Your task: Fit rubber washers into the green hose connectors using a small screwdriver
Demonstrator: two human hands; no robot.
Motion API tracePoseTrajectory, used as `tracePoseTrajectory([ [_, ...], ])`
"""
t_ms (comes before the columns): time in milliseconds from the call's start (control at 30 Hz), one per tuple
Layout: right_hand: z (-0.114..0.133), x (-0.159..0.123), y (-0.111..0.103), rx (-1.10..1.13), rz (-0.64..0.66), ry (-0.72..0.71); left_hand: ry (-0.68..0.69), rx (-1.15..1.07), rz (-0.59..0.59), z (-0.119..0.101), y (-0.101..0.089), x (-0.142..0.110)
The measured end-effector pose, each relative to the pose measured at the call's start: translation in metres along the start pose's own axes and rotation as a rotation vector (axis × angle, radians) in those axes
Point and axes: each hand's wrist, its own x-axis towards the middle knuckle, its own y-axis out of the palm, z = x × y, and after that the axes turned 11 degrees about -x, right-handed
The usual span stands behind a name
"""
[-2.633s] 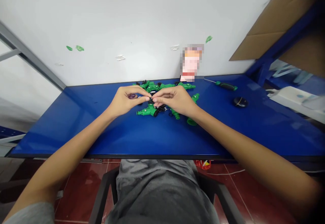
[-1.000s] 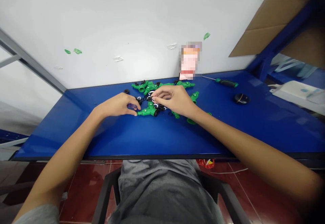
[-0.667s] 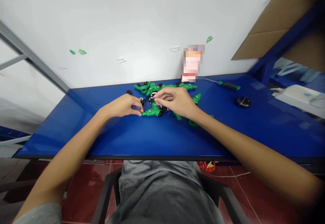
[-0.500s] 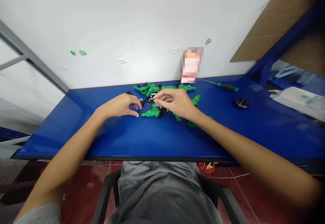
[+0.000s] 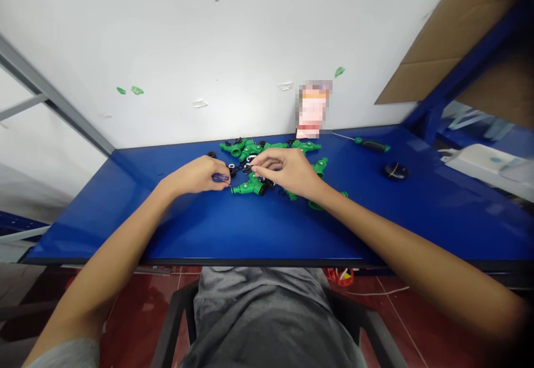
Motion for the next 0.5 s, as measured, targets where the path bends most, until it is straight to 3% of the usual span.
tracePoseTrajectory([
  [267,0.006,-0.002,0.001,-0.022,-0.002,-0.047,-0.040,-0.293,-0.451,-0.016,0.002,0.000],
  [500,0.007,-0.004,0.002,-0.128,-0.010,-0.158,0.020,-0.364,-0.520,-0.022,0.015,0.004],
])
